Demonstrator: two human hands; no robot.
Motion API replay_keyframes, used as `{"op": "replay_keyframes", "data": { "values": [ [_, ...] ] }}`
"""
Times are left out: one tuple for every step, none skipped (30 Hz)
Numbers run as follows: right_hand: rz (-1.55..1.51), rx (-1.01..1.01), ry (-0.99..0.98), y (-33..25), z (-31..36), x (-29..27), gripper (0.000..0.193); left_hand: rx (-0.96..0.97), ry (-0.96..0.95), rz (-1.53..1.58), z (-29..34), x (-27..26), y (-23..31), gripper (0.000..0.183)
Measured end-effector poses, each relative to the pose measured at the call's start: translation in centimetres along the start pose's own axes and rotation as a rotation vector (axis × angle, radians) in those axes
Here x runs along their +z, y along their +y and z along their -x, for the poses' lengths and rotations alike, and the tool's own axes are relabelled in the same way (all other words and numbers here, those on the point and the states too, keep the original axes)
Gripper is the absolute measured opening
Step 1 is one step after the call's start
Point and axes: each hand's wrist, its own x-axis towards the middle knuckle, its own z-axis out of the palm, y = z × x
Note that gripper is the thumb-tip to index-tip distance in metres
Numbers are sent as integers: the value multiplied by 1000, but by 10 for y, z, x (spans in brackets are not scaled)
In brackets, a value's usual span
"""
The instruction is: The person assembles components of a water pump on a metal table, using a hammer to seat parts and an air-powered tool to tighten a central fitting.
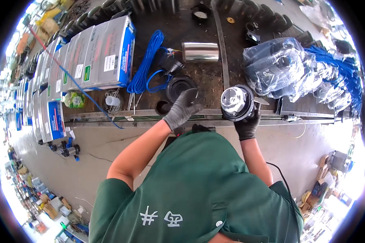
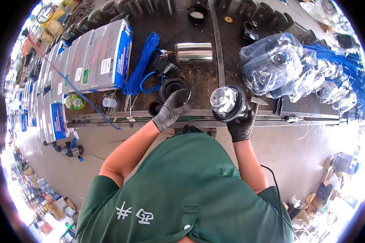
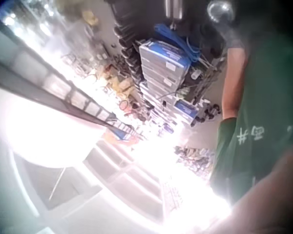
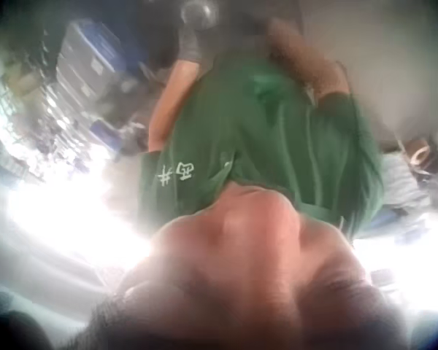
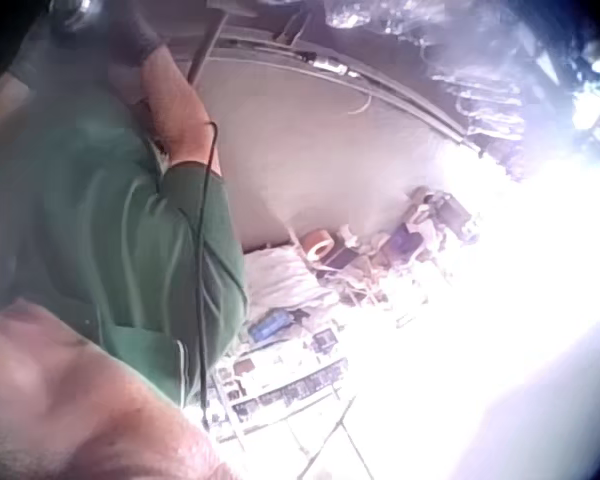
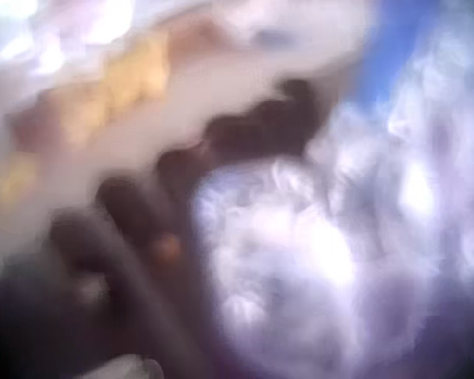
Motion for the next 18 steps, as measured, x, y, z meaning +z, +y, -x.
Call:
{"op": "replay_keyframes", "data": {
  "values": [
    [-4,-46,66,7,-1,0,21,-123,-80,162,-12,5,-2,77],
    [-13,-50,84,13,-1,2,25,-186,-135,236,-19,13,-4,78],
    [-68,14,34,16,0,4,30,-258,-193,309,-26,24,9,79],
    [-127,129,-97,14,1,6,42,-334,-246,380,-30,33,26,81],
    [-168,248,-224,12,4,9,57,-364,-285,401,-32,41,39,79],
    [-249,192,-118,19,2,11,75,-396,-328,417,-35,49,53,77],
    [-169,155,-63,24,1,22,75,-377,-362,436,-37,55,53,75],
    [-88,118,-8,27,1,30,75,-366,-364,479,-38,60,53,75],
    [40,94,-36,26,-1,35,73,-358,-367,521,-39,66,52,74],
    [169,67,-61,25,-2,40,73,-349,-370,563,-39,72,52,74],
    [296,36,-82,24,-4,45,76,-363,-395,623,-41,74,51,76],
    [514,-49,-122,24,-12,34,75,-389,-382,682,-41,82,58,76],
    [748,-147,-143,24,-20,23,74,-413,-367,743,-41,89,65,76],
    [964,-251,-144,25,-28,13,73,-438,-352,803,-41,97,72,76],
    [735,-155,-163,28,-31,12,73,-441,-341,837,-42,102,75,75],
    [736,-160,-212,27,-37,2,73,-438,-332,875,-43,108,77,74],
    [689,-129,-286,29,-43,-15,74,-471,-109,619,-45,105,49,68],
    [535,-11,-338,31,-53,-36,77,-485,45,503,-48,109,38,66]
  ]
}}
